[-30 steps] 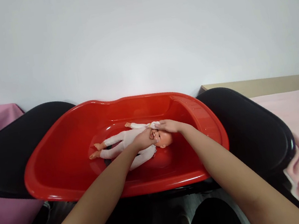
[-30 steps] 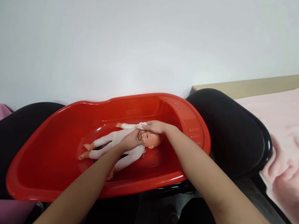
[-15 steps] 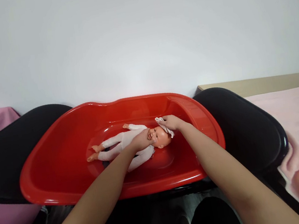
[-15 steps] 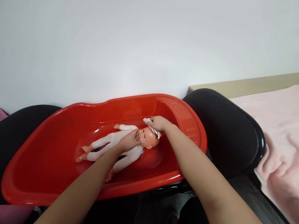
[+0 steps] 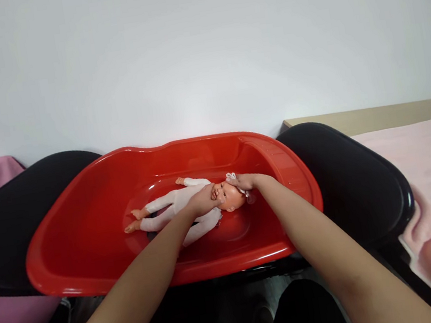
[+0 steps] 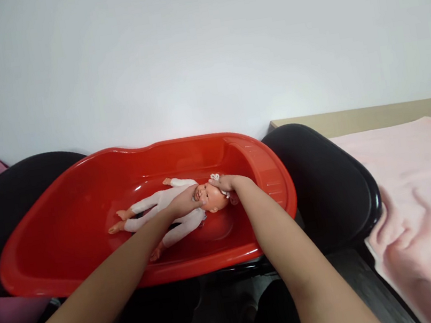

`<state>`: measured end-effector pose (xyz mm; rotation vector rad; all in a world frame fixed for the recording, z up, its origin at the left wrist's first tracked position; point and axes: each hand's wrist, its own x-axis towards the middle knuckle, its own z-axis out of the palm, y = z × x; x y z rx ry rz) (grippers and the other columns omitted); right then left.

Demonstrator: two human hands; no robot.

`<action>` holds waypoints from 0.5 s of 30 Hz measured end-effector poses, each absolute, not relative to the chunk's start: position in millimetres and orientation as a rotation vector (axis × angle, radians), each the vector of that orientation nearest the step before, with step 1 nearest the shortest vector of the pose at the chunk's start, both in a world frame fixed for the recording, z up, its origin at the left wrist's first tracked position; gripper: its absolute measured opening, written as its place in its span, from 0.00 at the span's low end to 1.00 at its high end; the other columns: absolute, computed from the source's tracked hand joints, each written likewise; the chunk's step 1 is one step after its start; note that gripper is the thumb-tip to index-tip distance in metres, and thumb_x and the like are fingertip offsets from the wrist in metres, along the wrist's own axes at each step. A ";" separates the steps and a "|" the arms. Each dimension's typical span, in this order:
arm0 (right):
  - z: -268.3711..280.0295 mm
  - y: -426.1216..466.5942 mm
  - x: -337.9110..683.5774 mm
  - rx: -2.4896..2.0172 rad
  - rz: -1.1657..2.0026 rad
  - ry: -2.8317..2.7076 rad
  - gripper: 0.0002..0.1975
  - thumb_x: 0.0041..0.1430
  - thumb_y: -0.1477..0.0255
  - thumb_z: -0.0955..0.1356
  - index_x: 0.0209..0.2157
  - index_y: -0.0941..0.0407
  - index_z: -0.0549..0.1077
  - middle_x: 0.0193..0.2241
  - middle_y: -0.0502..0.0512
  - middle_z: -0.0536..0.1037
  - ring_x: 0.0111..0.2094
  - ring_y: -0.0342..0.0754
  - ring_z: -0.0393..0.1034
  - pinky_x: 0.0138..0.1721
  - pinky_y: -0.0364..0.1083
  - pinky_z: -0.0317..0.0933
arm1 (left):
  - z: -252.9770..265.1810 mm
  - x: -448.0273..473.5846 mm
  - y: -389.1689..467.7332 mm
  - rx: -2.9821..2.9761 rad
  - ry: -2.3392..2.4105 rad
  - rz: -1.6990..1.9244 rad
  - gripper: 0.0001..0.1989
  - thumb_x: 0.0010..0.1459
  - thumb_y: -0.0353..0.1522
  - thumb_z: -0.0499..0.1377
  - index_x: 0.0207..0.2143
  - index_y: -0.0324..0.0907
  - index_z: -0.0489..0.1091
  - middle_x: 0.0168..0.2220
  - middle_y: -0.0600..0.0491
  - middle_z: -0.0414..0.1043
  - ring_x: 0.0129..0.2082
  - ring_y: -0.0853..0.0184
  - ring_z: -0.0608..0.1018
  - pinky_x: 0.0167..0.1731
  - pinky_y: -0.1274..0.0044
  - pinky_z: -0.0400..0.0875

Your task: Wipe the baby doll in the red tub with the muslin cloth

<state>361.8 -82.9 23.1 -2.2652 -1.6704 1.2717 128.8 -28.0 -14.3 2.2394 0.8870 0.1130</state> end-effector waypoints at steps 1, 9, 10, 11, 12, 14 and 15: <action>25.1 -82.7 362.5 -2.257 1.261 -1.696 0.49 0.63 0.31 0.49 0.46 0.57 0.80 0.31 0.64 0.84 0.30 0.56 0.80 0.40 0.52 0.73 | -15.2 128.3 -27.7 2.246 0.887 0.143 0.24 0.61 0.44 0.62 0.56 0.44 0.67 0.51 0.44 0.78 0.47 0.54 0.79 0.48 0.70 0.71; 45.6 -79.5 360.8 -2.265 0.630 -1.827 0.41 0.69 0.38 0.56 0.43 0.59 0.83 0.41 0.68 0.85 0.43 0.61 0.81 0.43 0.49 0.67 | -18.0 126.7 -28.5 2.255 0.908 0.176 0.18 0.61 0.43 0.62 0.50 0.45 0.68 0.47 0.47 0.78 0.45 0.55 0.78 0.47 0.70 0.71; 45.2 -79.1 359.7 -2.194 0.675 -1.815 0.40 0.70 0.40 0.56 0.45 0.58 0.83 0.42 0.67 0.85 0.43 0.60 0.80 0.43 0.48 0.68 | -18.4 126.9 -28.1 2.250 0.899 0.181 0.18 0.61 0.43 0.62 0.50 0.45 0.68 0.47 0.47 0.78 0.45 0.55 0.78 0.47 0.71 0.71; 44.0 -78.5 358.3 -2.115 0.730 -1.821 0.37 0.72 0.43 0.56 0.46 0.58 0.83 0.44 0.65 0.85 0.44 0.58 0.80 0.44 0.47 0.68 | -18.7 127.2 -27.4 2.252 0.879 0.194 0.19 0.61 0.42 0.62 0.50 0.44 0.68 0.48 0.47 0.78 0.45 0.55 0.78 0.46 0.72 0.71; 42.1 -77.8 356.7 -2.048 0.764 -1.847 0.33 0.74 0.47 0.57 0.48 0.57 0.83 0.46 0.63 0.85 0.46 0.56 0.79 0.46 0.47 0.68 | -19.0 127.6 -26.7 2.258 0.856 0.211 0.18 0.61 0.42 0.62 0.51 0.44 0.68 0.48 0.47 0.78 0.45 0.55 0.78 0.46 0.72 0.70; 37.6 -76.2 353.4 -1.999 0.732 -1.934 0.23 0.74 0.57 0.62 0.52 0.54 0.83 0.53 0.59 0.83 0.52 0.56 0.76 0.55 0.48 0.66 | -18.8 128.6 -25.3 2.267 0.813 0.237 0.18 0.60 0.41 0.62 0.50 0.44 0.69 0.48 0.46 0.78 0.46 0.54 0.78 0.46 0.72 0.71; 35.7 -75.6 351.8 -2.011 0.701 -1.971 0.19 0.73 0.61 0.64 0.53 0.52 0.82 0.56 0.58 0.81 0.56 0.57 0.73 0.59 0.50 0.64 | -18.3 129.0 -25.0 2.264 0.803 0.242 0.19 0.60 0.41 0.62 0.50 0.44 0.69 0.48 0.46 0.78 0.46 0.54 0.78 0.46 0.72 0.71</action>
